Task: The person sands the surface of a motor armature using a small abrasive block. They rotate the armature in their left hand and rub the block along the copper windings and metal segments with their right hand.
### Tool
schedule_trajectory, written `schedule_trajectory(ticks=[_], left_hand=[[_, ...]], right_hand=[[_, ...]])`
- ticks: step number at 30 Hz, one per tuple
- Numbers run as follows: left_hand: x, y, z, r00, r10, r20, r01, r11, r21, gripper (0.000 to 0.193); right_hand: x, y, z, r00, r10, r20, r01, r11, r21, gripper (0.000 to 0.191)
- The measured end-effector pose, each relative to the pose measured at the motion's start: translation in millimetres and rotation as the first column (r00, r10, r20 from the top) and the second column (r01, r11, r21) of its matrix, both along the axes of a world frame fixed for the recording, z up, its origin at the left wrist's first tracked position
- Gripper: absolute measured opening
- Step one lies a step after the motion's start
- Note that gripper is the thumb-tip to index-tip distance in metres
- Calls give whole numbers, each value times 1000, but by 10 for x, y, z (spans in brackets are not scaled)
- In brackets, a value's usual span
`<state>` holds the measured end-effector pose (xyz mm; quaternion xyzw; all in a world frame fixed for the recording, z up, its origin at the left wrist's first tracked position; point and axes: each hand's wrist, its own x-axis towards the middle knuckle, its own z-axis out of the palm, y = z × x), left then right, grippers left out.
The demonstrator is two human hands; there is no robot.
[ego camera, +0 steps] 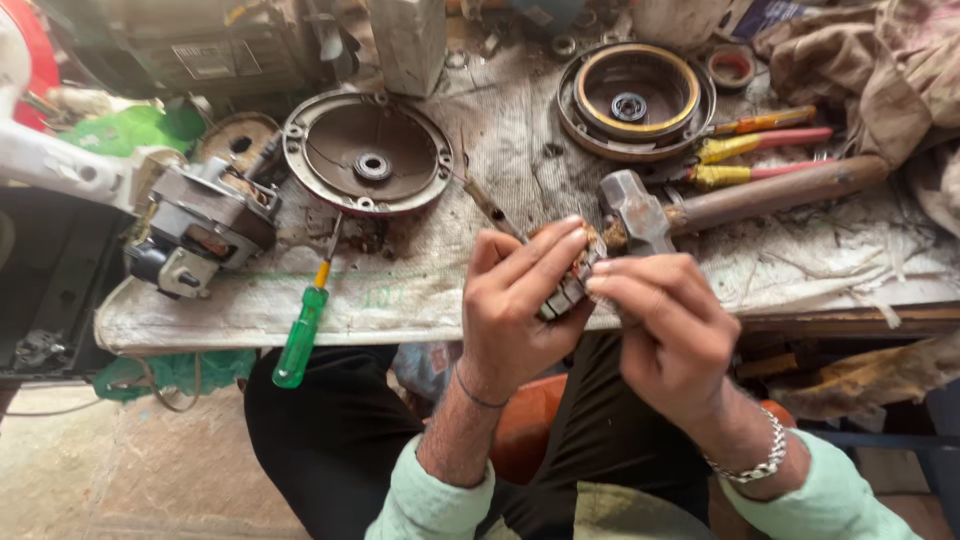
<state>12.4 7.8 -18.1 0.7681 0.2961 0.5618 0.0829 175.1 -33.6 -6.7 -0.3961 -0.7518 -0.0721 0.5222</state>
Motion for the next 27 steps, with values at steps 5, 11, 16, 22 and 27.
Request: schedule_trajectory(ticks=[5,11,16,22,27], left_hand=[[-6,-6,7,1000,13,-15,-13,1000,11,50],[-18,-4,9,1000,8,-30,-8,1000,7,49],[-2,2,0,1000,12,-3,-12,1000,10,51],[-28,7,18,1000,-8,-1,8,1000,24,51],[-30,1,24,1000,5,-18,-5,1000,9,50]], right_hand=[[-4,-2,-27,991,-84,-100,71,990,-124,28],[-26,-17,11,993,-79,-92,67,990,-126,27],[-3,-14,-68,995,-72,-65,69,997,-40,26],[-42,-14,-9,990,-122,-67,116,989,-88,26],[-60,7,49,984,-171,-57,164,980,-108,25]])
